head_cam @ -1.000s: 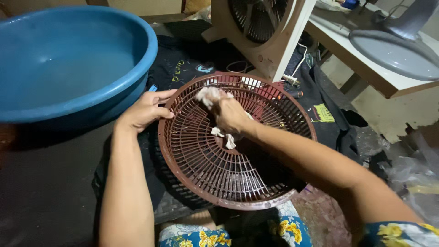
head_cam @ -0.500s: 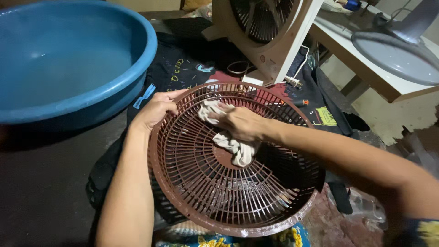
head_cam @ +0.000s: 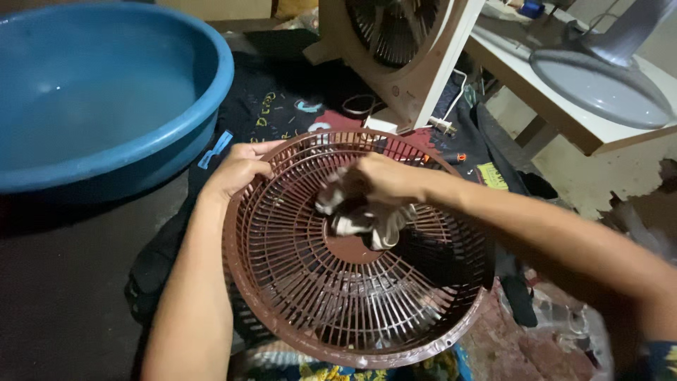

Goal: The person wipes a brown fan cage with a cloth, then wipes the fan blades. The cage is placed into a blue basin of water.

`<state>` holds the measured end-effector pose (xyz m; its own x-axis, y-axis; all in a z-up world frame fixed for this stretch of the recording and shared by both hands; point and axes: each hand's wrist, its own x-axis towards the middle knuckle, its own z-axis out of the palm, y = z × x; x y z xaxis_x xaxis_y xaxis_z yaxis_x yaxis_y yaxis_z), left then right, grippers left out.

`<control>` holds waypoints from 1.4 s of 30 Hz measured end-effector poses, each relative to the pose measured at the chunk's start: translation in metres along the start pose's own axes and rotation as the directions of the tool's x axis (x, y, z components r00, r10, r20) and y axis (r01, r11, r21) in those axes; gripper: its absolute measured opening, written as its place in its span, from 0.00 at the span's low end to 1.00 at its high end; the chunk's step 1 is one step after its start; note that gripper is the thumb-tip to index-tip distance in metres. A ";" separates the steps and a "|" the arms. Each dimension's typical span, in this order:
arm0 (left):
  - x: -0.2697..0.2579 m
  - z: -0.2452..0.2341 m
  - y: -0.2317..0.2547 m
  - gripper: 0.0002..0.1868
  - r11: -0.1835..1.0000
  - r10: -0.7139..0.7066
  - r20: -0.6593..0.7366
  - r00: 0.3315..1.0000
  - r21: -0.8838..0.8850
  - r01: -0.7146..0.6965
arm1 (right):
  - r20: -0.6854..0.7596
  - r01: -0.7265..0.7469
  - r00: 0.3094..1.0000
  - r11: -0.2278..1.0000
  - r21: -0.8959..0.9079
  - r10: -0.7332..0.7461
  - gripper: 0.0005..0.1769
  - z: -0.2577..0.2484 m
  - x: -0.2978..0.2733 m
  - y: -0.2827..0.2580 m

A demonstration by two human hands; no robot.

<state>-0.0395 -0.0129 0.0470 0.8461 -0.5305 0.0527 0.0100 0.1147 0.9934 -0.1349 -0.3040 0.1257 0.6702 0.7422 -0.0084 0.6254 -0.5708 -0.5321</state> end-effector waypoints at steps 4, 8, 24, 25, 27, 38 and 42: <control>0.001 0.004 0.002 0.38 0.995 0.056 0.026 0.998 0.081 -0.058 | -0.184 -0.166 0.980 0.824 -0.541 0.076 0.47 0.025 0.042 -0.011; 0.000 0.005 0.006 0.37 0.999 0.025 0.003 1.000 0.035 -0.025 | -0.225 0.069 0.958 0.906 -0.417 -0.177 0.30 0.046 0.063 -0.008; 0.007 0.002 -0.002 0.37 0.993 0.023 0.003 1.000 0.112 -0.024 | -0.297 0.174 0.911 0.919 -0.353 -0.287 0.35 0.039 0.070 0.015; 0.008 0.002 -0.002 0.36 0.988 0.037 0.000 0.999 0.148 -0.037 | -0.291 0.192 0.875 0.828 -0.527 -0.388 0.42 0.049 0.072 0.012; 0.007 0.004 -0.001 0.35 1.000 -0.010 0.003 1.000 0.006 0.010 | -0.260 0.145 0.922 0.878 -0.456 -0.287 0.25 0.057 0.076 0.007; -0.002 0.014 0.012 0.27 0.956 -0.092 0.041 0.995 -0.277 0.100 | 0.499 -0.373 0.799 0.927 -0.026 0.336 0.12 0.000 0.057 -0.036; 0.001 0.011 0.005 0.24 0.951 -0.091 0.066 0.994 -0.290 0.106 | -0.120 0.104 0.986 0.991 -0.087 -0.114 0.17 0.037 0.071 -0.031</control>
<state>-0.0439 -0.0220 0.0529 0.8045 -0.5932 -0.0312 0.2538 0.2958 0.9209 -0.1214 -0.2209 0.1107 0.6374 0.7550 0.1541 0.7243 -0.5187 -0.4541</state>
